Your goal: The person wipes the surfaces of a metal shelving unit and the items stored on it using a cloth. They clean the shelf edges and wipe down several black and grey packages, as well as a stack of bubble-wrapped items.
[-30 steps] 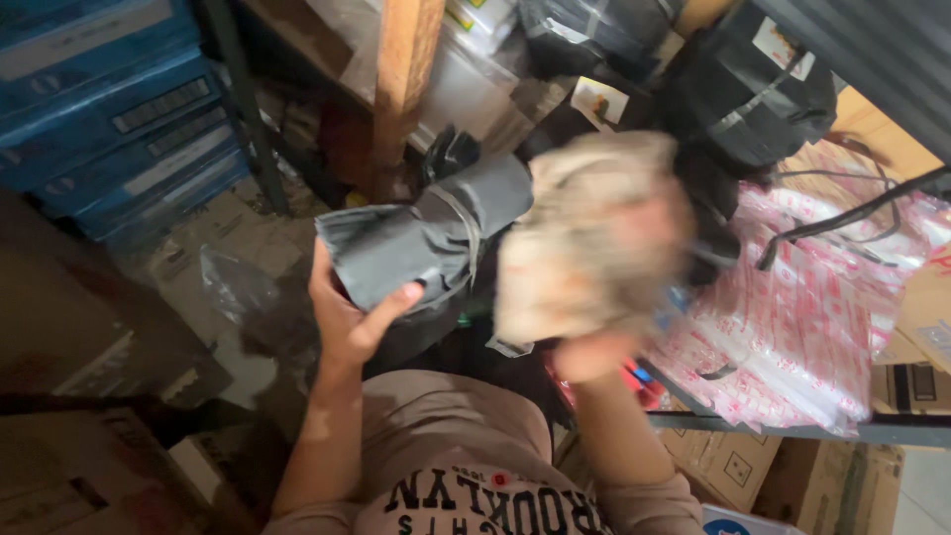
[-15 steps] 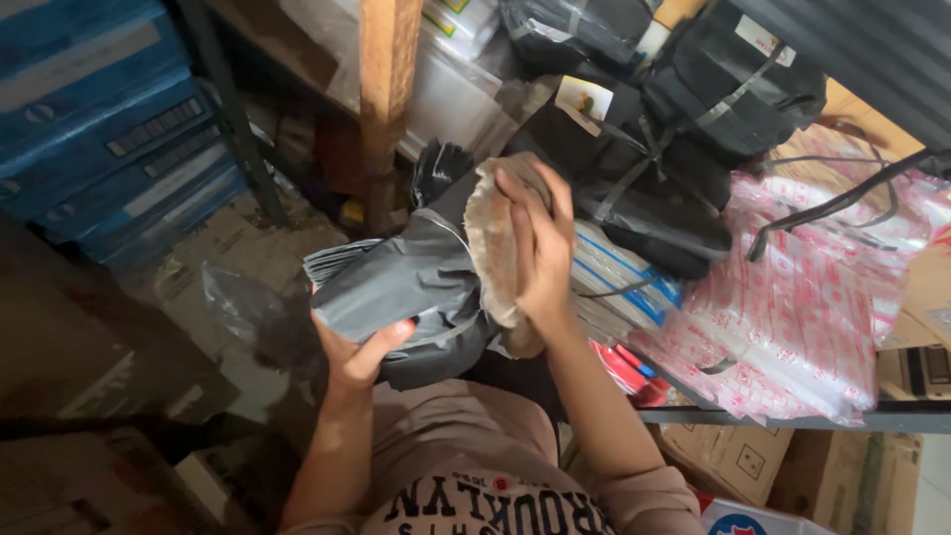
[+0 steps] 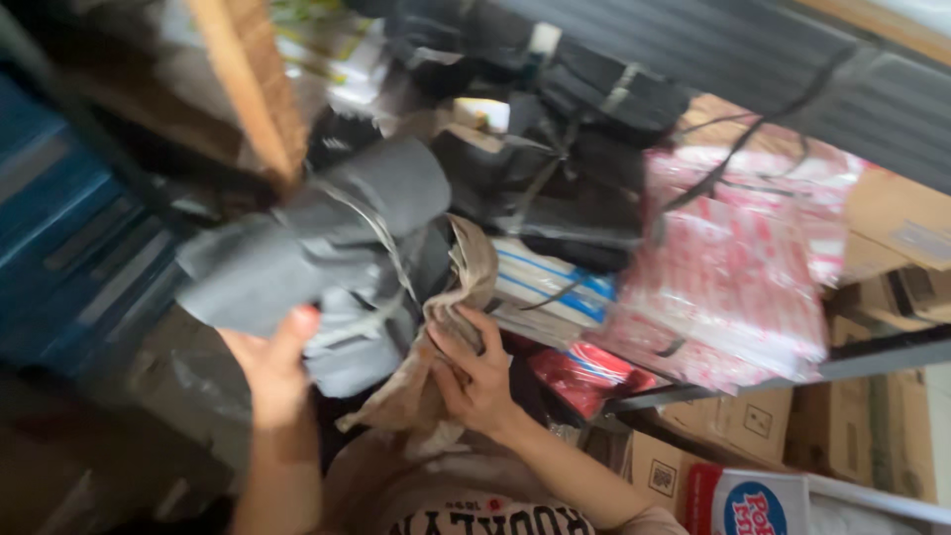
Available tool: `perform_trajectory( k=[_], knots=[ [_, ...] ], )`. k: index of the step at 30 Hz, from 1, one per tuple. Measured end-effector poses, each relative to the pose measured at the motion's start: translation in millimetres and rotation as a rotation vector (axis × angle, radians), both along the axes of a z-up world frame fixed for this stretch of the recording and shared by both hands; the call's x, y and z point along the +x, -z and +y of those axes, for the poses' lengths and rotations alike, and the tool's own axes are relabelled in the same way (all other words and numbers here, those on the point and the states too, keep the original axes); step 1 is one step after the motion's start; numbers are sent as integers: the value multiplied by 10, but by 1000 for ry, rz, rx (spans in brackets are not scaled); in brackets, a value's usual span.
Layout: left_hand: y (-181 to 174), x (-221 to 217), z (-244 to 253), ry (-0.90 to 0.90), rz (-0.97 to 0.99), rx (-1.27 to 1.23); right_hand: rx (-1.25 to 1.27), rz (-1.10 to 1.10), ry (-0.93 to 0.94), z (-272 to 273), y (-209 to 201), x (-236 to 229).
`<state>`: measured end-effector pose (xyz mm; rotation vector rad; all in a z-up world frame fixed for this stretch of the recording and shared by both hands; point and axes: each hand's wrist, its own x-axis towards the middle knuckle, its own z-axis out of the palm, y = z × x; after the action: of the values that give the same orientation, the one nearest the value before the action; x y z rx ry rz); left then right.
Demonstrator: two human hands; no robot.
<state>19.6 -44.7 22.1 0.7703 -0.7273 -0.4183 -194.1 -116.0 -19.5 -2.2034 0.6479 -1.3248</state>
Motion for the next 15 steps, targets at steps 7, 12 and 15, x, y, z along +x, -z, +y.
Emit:
perform_trajectory(
  k=[7, 12, 15],
  knots=[
    [-913, -45, -1134, 468, 320, 19, 66, -161, -14, -196, -174, -489],
    [-1184, -418, -1856, 785, 531, 313, 77, -149, 68, -333, -319, -606],
    [-1239, -662, -2325, 892, 505, 327, 156, -245, 78, -438, -337, -681]
  ],
)
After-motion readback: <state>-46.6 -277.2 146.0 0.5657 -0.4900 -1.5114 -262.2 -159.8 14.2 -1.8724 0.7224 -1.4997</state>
